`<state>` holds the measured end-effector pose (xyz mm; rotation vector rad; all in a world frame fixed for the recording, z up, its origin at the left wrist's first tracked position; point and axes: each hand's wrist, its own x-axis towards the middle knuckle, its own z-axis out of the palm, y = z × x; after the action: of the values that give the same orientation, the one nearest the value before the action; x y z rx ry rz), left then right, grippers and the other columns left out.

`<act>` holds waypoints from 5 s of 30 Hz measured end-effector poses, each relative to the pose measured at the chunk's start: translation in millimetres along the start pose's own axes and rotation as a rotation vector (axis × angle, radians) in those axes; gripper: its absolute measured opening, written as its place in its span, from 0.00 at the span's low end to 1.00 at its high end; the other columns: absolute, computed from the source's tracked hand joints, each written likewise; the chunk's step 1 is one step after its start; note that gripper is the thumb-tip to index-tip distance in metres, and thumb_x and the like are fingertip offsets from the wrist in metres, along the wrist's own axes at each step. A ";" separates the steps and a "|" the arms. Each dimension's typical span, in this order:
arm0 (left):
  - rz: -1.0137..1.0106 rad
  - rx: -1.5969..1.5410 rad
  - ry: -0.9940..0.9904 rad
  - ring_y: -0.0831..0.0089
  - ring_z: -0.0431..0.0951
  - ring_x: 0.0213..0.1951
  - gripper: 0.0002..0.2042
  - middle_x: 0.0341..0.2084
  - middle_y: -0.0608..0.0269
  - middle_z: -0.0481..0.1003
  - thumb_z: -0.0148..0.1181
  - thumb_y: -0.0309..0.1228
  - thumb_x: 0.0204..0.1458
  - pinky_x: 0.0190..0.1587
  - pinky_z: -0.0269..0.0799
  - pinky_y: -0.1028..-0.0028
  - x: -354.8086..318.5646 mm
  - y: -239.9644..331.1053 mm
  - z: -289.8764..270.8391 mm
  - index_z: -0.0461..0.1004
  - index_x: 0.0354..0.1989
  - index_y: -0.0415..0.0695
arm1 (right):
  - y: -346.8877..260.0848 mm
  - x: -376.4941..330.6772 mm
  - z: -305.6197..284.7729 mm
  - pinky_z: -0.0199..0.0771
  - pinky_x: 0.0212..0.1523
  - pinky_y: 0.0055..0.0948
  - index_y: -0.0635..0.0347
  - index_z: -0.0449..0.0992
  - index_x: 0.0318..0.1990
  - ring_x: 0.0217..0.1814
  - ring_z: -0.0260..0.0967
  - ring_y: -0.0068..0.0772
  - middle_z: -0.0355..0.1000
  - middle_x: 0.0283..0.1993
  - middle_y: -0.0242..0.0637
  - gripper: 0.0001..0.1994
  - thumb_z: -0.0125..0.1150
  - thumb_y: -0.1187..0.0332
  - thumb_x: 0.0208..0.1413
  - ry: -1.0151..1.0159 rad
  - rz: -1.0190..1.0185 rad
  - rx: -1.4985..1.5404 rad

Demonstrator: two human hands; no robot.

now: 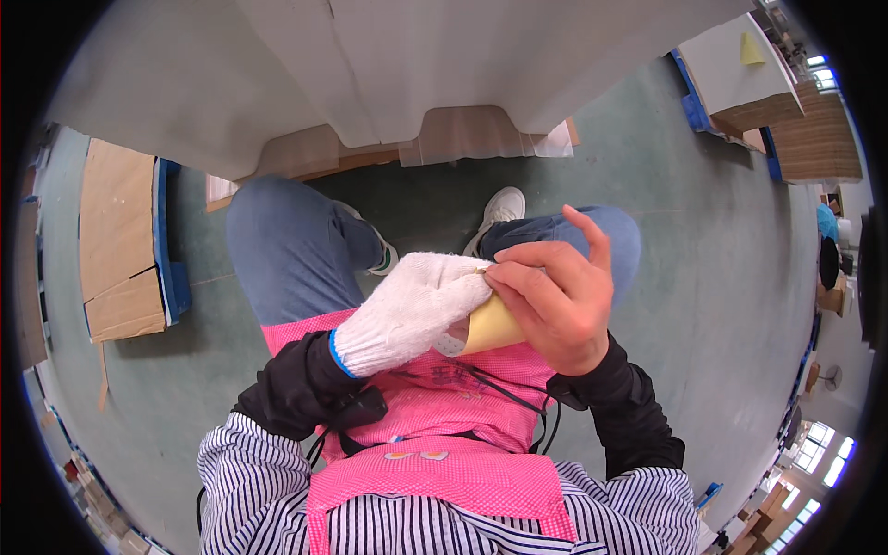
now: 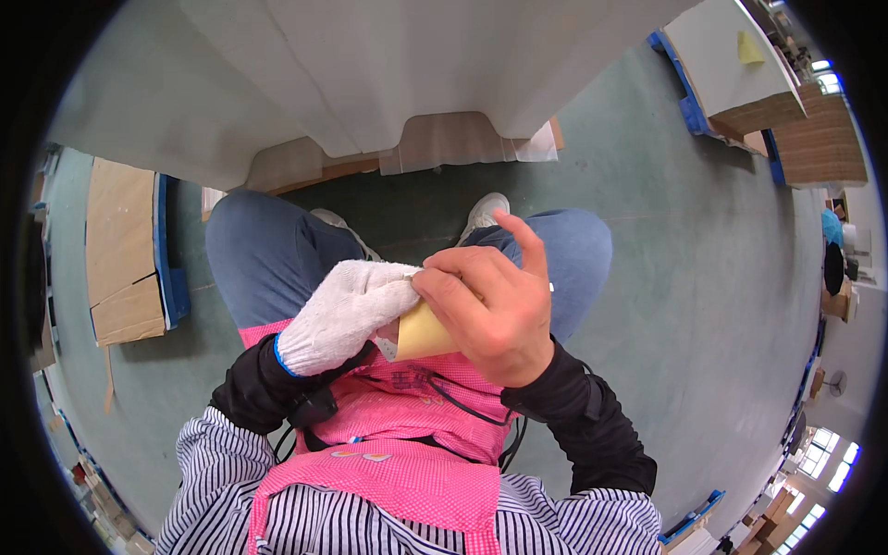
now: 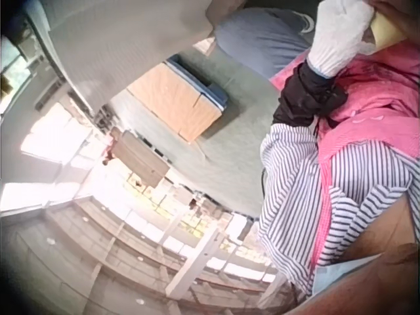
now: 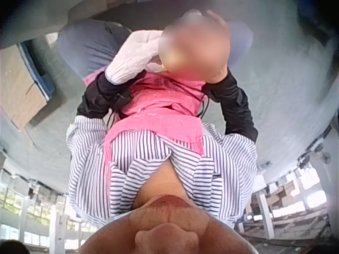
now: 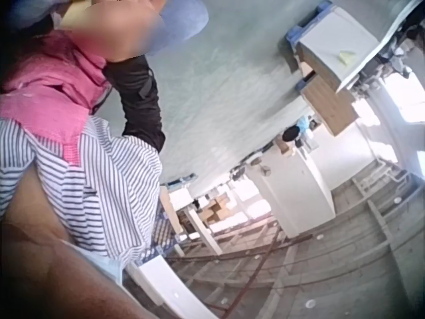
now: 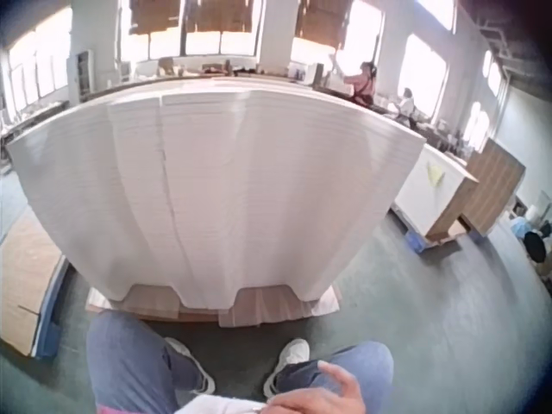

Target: The person peels small, individual stickers from a yellow sheet and carefully applies them to the surface of a large white object. They repeat this process, peeling and placing multiple stickers in a specific pattern on the object.

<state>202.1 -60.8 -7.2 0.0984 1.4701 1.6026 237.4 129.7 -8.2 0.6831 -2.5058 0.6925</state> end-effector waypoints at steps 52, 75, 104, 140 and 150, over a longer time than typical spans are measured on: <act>-0.166 0.684 0.719 0.77 0.72 0.28 0.11 0.27 0.59 0.78 0.49 0.27 0.51 0.31 0.66 0.77 44.3 -19.3 -169.8 0.79 0.35 0.36 | 354.3 16.7 346.4 0.70 0.28 0.34 0.45 0.83 0.32 0.25 0.70 0.31 0.69 0.20 0.25 0.04 0.67 0.61 0.48 0.115 0.901 0.215; -0.155 0.771 0.667 0.75 0.75 0.28 0.12 0.28 0.57 0.79 0.52 0.33 0.59 0.33 0.69 0.75 58.9 -15.4 -177.8 0.79 0.33 0.37 | 352.8 19.4 365.0 0.67 0.27 0.33 0.48 0.83 0.30 0.22 0.68 0.32 0.68 0.18 0.27 0.06 0.70 0.60 0.47 0.363 0.891 0.022; -0.234 0.783 0.650 0.77 0.70 0.28 0.11 0.26 0.60 0.75 0.48 0.27 0.57 0.33 0.66 0.77 89.0 -25.6 -186.8 0.77 0.37 0.35 | 354.0 1.0 337.0 0.73 0.33 0.37 0.53 0.82 0.31 0.32 0.75 0.40 0.77 0.28 0.35 0.08 0.68 0.61 0.49 0.207 0.776 -0.120; -0.206 0.863 0.320 0.62 0.76 0.29 0.17 0.26 0.41 0.72 0.47 0.33 0.57 0.35 0.71 0.67 195.6 -63.0 -155.9 0.76 0.46 0.34 | 188.1 -8.2 262.3 0.72 0.32 0.30 0.56 0.78 0.33 0.35 0.71 0.32 0.71 0.33 0.31 0.08 0.66 0.71 0.41 -0.083 0.160 0.460; -0.331 0.317 0.462 0.82 0.72 0.32 0.18 0.28 0.63 0.74 0.49 0.32 0.57 0.33 0.71 0.78 196.1 -61.5 -154.4 0.76 0.47 0.31 | 187.8 0.5 265.9 0.71 0.32 0.28 0.55 0.73 0.33 0.35 0.68 0.31 0.67 0.34 0.31 0.09 0.61 0.68 0.40 0.007 -0.005 0.272</act>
<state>31.5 -56.5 -199.5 -0.3409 1.9702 1.1581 55.8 119.8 -278.2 0.7775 -2.4260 1.0446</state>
